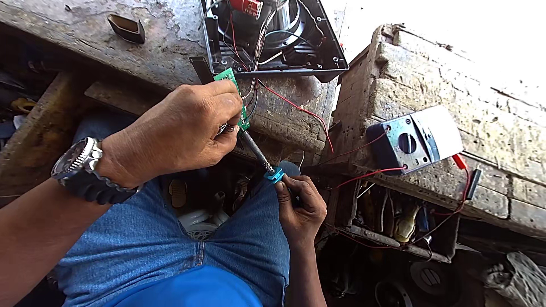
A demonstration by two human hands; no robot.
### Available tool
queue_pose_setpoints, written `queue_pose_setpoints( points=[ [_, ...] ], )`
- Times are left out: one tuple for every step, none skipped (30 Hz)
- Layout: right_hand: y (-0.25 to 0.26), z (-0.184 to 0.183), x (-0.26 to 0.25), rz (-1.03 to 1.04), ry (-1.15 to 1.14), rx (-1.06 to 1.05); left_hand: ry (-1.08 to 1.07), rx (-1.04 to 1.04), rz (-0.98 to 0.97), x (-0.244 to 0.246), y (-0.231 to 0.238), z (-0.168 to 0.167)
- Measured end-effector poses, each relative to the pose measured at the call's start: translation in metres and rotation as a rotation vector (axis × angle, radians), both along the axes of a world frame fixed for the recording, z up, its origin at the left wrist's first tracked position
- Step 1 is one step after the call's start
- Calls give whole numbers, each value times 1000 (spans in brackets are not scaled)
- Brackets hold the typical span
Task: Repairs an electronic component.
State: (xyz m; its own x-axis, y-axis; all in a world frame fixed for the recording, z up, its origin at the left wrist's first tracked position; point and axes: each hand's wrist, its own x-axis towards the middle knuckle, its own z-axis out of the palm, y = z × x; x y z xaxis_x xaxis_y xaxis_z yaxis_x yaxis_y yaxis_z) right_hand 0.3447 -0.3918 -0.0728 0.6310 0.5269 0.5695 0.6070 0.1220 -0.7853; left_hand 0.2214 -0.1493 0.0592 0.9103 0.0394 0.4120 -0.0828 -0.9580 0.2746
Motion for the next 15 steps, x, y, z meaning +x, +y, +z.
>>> queue_pose_setpoints(
  points=[
    [0, 0, 0, -1, 0, 0, -2, 0, -2, 0, 0, 0],
    [0, 0, 0, -2, -1, 1, -3, 0, -1, 0, 0, 0],
    [0, 0, 0, -3, -4, 2, -3, 1, 0, 0, 0, 0],
    [0, 0, 0, -4, -6, 4, -1, 1, 0, 0, 0, 0],
    [0, 0, 0, -4, -7, 5, -2, 0, 0, 0, 0, 0],
    [0, 0, 0, -4, -6, 6, -2, 1, 0, 0, 0, 0],
    [0, 0, 0, -3, -5, 7, -4, 1, -1, 0, 0, 0],
    [0, 1, 0, -2, -5, 7, -5, 3, -4, 0, -1, 0],
    [-1, 2, 0, 0, -8, 6, -5, 4, -6, 0, -1, 0],
    [-1, 2, 0, 0, -13, 6, -2, 5, -7, 0, -1, 0],
    [-1, 3, 0, -3, -20, 4, 0, 7, -7, 1, 0, 0],
    [-2, 4, 1, -6, -25, 0, 1, 9, -7, 1, 0, 0],
    [-3, 4, 1, -8, -28, -5, 2, 12, -6, 1, 0, 0],
    [-3, 5, 1, -9, -31, -14, 2, 15, -7, 1, 0, 0],
    [-4, 5, 2, -11, -36, -20, 4, 15, -7, 1, 0, 0]
  ],
)
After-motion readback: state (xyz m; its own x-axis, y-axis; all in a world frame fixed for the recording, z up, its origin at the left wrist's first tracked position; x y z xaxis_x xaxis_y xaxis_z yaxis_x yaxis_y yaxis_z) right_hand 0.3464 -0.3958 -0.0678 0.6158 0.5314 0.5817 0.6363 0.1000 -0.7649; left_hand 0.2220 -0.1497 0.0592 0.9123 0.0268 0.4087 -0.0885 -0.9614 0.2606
